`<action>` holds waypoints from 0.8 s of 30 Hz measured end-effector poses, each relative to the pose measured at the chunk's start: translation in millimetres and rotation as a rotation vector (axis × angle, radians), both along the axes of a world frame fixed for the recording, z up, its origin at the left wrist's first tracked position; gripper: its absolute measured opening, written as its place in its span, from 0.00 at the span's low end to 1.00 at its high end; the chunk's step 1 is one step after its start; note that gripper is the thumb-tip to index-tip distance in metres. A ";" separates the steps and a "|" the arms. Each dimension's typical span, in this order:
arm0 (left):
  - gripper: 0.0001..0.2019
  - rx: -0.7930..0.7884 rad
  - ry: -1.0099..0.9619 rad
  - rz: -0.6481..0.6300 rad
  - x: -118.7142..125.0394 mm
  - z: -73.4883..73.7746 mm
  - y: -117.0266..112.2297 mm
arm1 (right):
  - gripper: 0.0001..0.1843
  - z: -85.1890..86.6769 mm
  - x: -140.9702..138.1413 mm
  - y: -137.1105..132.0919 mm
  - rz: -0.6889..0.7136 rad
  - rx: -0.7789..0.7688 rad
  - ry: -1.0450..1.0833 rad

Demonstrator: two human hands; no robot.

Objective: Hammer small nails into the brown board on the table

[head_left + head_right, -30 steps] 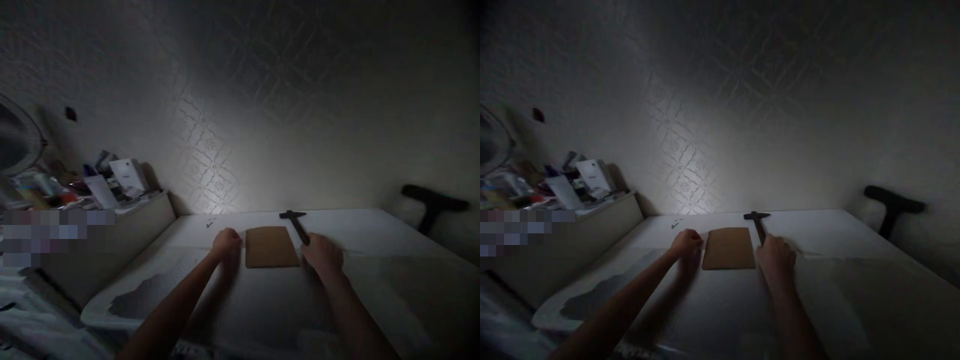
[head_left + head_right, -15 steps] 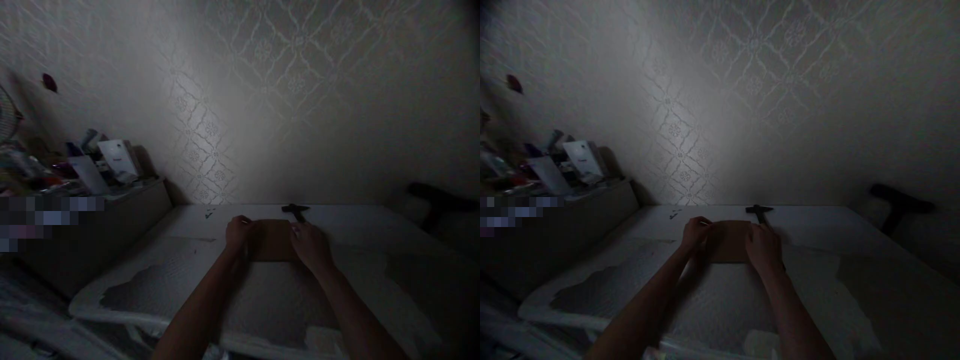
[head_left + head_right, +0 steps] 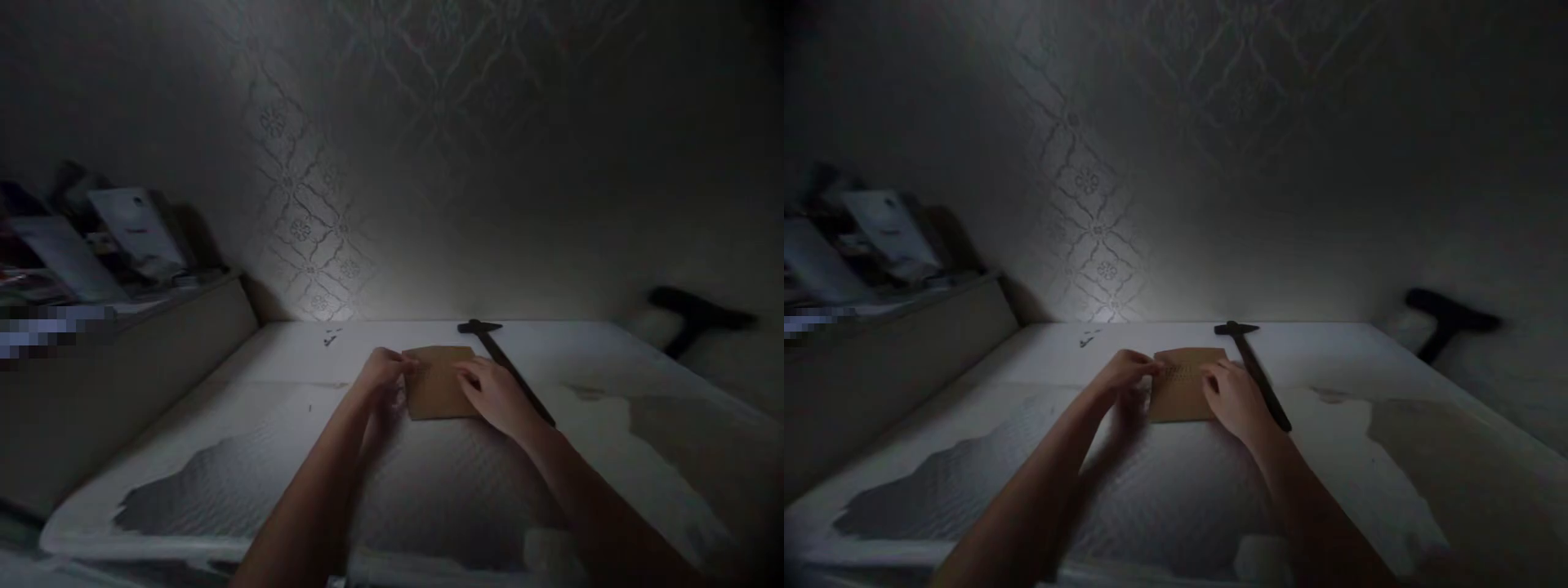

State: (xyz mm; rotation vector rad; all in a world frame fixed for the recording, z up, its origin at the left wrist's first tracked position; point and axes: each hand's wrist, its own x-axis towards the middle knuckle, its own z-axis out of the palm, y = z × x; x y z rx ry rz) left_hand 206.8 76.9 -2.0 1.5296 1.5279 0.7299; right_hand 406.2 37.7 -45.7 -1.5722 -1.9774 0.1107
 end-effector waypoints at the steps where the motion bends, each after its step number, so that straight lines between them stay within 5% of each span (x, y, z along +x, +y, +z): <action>1: 0.11 -0.004 0.006 -0.008 1.6 -0.5 -0.6 | 0.16 -0.2 0.5 -0.1 0.001 0.003 0.008; 24: 0.12 0.094 0.179 -0.084 6.0 -16.6 2.7 | 0.14 -3.0 2.9 -1.7 0.027 0.132 0.017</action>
